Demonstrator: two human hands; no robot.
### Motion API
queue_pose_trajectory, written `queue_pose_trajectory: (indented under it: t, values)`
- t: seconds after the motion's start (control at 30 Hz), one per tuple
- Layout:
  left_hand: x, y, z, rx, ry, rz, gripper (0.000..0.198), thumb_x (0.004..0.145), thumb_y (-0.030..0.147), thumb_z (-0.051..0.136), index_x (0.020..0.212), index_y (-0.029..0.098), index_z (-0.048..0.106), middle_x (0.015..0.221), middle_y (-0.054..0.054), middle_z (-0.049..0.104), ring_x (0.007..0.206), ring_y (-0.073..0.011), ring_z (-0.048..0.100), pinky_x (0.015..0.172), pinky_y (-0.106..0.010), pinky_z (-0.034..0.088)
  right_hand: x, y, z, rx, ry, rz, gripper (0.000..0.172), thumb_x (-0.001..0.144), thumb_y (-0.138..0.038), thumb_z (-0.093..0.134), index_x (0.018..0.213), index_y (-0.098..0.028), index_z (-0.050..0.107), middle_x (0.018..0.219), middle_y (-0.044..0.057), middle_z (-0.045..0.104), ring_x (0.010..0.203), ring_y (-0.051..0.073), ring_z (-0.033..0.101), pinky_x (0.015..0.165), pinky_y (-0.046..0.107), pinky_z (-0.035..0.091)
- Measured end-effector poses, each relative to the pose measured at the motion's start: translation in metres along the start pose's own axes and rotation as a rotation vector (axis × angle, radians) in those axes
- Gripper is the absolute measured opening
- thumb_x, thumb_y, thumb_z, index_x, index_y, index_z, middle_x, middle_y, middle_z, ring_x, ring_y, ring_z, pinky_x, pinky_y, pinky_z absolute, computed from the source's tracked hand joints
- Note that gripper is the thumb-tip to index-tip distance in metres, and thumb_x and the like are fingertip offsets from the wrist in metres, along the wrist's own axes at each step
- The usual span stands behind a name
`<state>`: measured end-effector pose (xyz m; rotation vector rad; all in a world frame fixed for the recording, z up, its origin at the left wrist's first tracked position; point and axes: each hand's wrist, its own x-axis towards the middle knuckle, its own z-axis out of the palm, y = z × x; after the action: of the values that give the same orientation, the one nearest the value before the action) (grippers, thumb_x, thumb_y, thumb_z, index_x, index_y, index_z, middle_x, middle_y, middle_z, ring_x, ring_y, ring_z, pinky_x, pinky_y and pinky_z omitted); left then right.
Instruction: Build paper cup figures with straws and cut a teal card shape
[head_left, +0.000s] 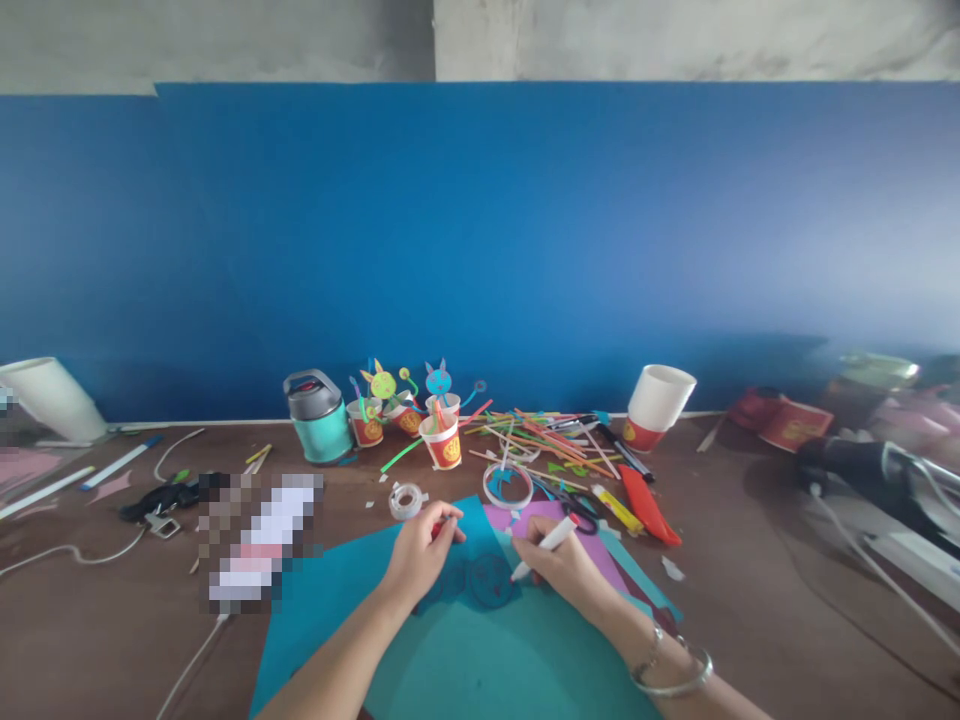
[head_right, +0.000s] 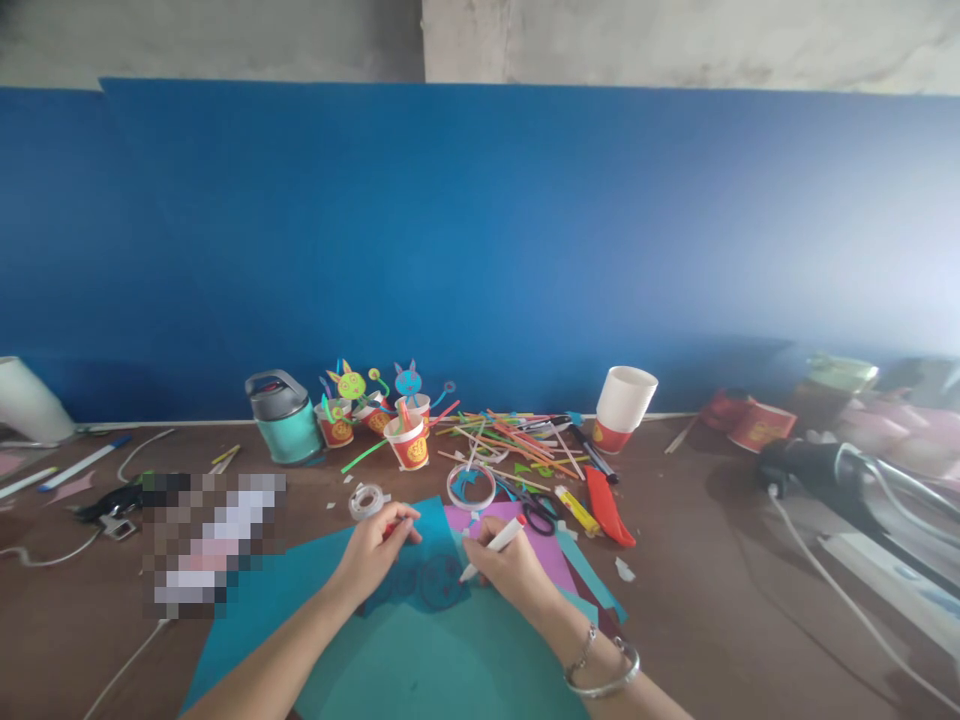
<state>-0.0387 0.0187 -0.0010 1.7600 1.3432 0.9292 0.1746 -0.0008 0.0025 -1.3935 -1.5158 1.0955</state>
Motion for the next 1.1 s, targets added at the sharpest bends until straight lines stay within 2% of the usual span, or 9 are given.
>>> queue_pose_trajectory:
  t: [0.2,0.67,0.97,1.1]
  values:
    - [0.0,-0.001,0.0,-0.001,0.0,0.002,0.025,0.088,0.037,0.043,0.094,0.02,0.06,0.078,-0.004,0.074,0.066,-0.0189,0.066,0.058,-0.026,0.046,0.0,0.004,0.0,-0.015,-0.003,-0.037,0.017,0.064,-0.024,0.051,0.053,-0.023,0.038,0.041,-0.007,0.046,0.04,0.009,0.044,0.04,0.02,0.032]
    - [0.001,0.002,-0.001,0.001,0.002,0.002,0.025,0.087,0.037,0.043,0.093,0.021,0.06,0.077,-0.003,0.074,0.065,-0.0188,0.066,0.058,-0.026,0.047,-0.001,0.004,0.001,-0.04,0.004,-0.004,0.017,0.061,-0.023,0.05,0.053,-0.023,0.035,0.039,-0.008,0.042,0.039,0.008,0.041,0.039,0.019,0.028]
    - [-0.001,0.003,-0.001,0.003,-0.003,-0.005,0.026,0.087,0.038,0.042,0.094,0.02,0.06,0.078,-0.004,0.075,0.067,-0.0193,0.066,0.059,-0.026,0.047,0.0,0.006,0.002,-0.036,-0.022,0.01,0.023,0.063,-0.028,0.056,0.053,-0.023,0.036,0.038,-0.008,0.043,0.037,0.008,0.041,0.038,0.02,0.026]
    - [0.0,0.003,-0.001,0.0,-0.007,-0.009,0.028,0.087,0.039,0.042,0.093,0.02,0.06,0.079,-0.004,0.075,0.067,-0.0195,0.066,0.06,-0.027,0.047,-0.005,-0.007,0.0,0.094,0.025,0.01,0.029,0.075,-0.043,0.053,0.058,-0.023,0.04,0.042,-0.007,0.044,0.041,0.01,0.045,0.043,0.021,0.032]
